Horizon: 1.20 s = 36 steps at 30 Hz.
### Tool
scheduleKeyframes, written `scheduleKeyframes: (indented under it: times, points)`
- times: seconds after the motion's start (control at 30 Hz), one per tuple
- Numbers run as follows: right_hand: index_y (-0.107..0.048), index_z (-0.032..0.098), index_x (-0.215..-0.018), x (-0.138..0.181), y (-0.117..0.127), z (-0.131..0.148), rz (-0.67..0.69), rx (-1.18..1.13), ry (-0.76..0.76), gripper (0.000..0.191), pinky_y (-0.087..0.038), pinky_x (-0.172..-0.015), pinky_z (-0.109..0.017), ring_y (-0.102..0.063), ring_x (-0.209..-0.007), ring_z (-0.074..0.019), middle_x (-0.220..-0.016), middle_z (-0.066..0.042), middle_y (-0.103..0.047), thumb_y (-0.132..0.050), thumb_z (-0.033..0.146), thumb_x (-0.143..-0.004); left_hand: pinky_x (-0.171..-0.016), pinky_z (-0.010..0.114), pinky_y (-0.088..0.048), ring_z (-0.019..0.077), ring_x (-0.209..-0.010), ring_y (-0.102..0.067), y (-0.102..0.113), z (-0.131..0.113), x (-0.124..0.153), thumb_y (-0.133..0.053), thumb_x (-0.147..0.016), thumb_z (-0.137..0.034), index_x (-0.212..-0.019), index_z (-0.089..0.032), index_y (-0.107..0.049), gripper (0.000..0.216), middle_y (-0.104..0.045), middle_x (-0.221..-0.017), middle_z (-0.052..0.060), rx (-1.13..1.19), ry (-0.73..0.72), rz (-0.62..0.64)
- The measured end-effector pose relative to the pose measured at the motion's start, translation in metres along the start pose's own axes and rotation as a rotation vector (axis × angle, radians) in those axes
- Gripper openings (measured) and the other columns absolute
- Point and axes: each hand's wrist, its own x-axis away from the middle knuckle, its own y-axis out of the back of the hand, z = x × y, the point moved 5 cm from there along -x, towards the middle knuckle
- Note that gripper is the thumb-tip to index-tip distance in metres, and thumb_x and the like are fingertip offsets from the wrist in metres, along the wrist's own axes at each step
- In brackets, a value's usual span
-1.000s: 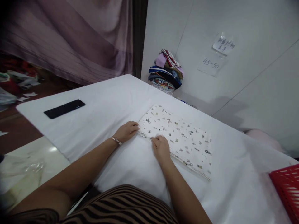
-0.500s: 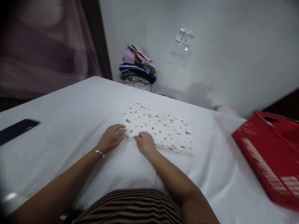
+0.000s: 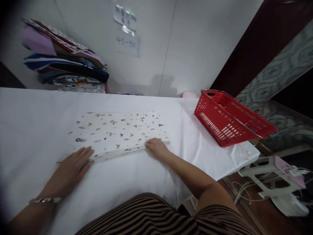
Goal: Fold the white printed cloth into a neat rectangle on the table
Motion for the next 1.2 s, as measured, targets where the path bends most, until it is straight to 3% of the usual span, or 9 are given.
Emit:
scheduleKeyframes:
  times: [0.13, 0.27, 0.33, 0.43, 0.63, 0.9, 1.07, 1.2]
  points:
    - [-0.067, 0.019, -0.095, 0.043, 0.038, -0.058, -0.106, 0.020, -0.227, 0.021, -0.042, -0.086, -0.034, -0.057, -0.096, -0.0183, -0.102, -0.009, -0.065, -0.048, 0.025, -0.088, -0.102, 0.047, -0.034, 0.0279, -0.126, -0.041, -0.002, 0.001, -0.002, -0.027, -0.086, -0.039, -0.123, -0.011, -0.053, 0.053, -0.049, -0.133, 0.013, 0.004, -0.003, -0.002]
    - [-0.068, 0.017, -0.086, 0.069, 0.057, -0.103, -0.242, -0.149, -0.659, 0.021, -0.045, -0.078, -0.028, -0.060, -0.086, -0.0166, -0.090, -0.006, -0.067, -0.050, 0.028, -0.084, -0.103, 0.045, -0.033, 0.0279, -0.126, -0.041, -0.004, 0.001, -0.002, -0.028, -0.086, -0.039, -0.124, -0.010, -0.052, 0.054, -0.049, -0.133, 0.014, -0.011, -0.016, -0.011]
    - [-0.067, 0.017, -0.084, 0.071, 0.050, -0.112, -0.174, -0.310, -0.856, 0.021, -0.046, -0.067, -0.024, -0.060, -0.073, -0.0143, -0.078, -0.003, -0.067, -0.052, 0.031, -0.082, -0.103, 0.044, -0.033, 0.0282, -0.125, -0.041, -0.004, 0.000, -0.002, -0.027, -0.086, -0.039, -0.123, -0.008, -0.053, 0.054, -0.050, -0.132, 0.015, -0.014, -0.030, -0.022]
    - [-0.063, 0.015, -0.075, 0.064, 0.036, -0.113, 0.002, -0.490, -1.016, 0.022, -0.041, -0.049, -0.020, -0.053, -0.050, -0.0098, -0.056, 0.000, -0.060, -0.054, 0.034, -0.081, -0.102, 0.045, -0.033, 0.0289, -0.124, -0.042, -0.001, -0.002, -0.003, -0.027, -0.087, -0.038, -0.121, -0.007, -0.054, 0.054, -0.051, -0.130, 0.016, -0.017, -0.040, -0.036]
    - [-0.053, 0.016, -0.063, 0.049, 0.031, -0.114, 0.163, -0.519, -1.125, 0.030, -0.032, -0.039, -0.018, -0.046, -0.039, -0.0070, -0.047, 0.003, -0.054, -0.065, 0.041, -0.074, -0.101, 0.045, -0.034, 0.0270, -0.124, -0.042, -0.001, -0.001, -0.003, -0.025, -0.086, -0.040, -0.122, -0.010, -0.052, 0.054, -0.051, -0.131, 0.014, -0.016, -0.030, -0.012]
    - [-0.050, 0.017, -0.057, 0.042, 0.028, -0.116, 0.284, -0.485, -1.118, 0.034, -0.027, -0.038, -0.019, -0.040, -0.038, -0.0057, -0.044, 0.004, -0.048, -0.071, 0.041, -0.068, -0.102, 0.044, -0.033, 0.0272, -0.126, -0.041, -0.006, 0.003, -0.004, -0.026, -0.086, -0.040, -0.122, -0.010, -0.052, 0.053, -0.050, -0.132, 0.014, 0.012, -0.051, -0.029]
    - [-0.050, 0.016, -0.058, 0.034, 0.033, -0.120, 0.262, -0.502, -1.105, 0.029, -0.026, -0.039, -0.018, -0.041, -0.040, -0.0059, -0.045, 0.004, -0.049, -0.072, 0.033, -0.066, -0.103, 0.044, -0.033, 0.0269, -0.126, -0.041, -0.006, 0.004, -0.003, -0.028, -0.085, -0.041, -0.122, -0.012, -0.051, 0.053, -0.050, -0.132, 0.013, 0.044, -0.049, -0.035]
    - [-0.051, 0.017, -0.065, 0.025, 0.040, -0.125, 0.141, -0.492, -1.089, 0.023, -0.027, -0.040, -0.018, -0.042, -0.040, -0.0058, -0.044, 0.005, -0.048, -0.065, 0.033, -0.073, -0.103, 0.043, -0.033, 0.0264, -0.126, -0.041, -0.004, 0.002, -0.003, -0.028, -0.085, -0.041, -0.123, -0.012, -0.051, 0.053, -0.050, -0.132, 0.013, 0.044, -0.042, -0.038]
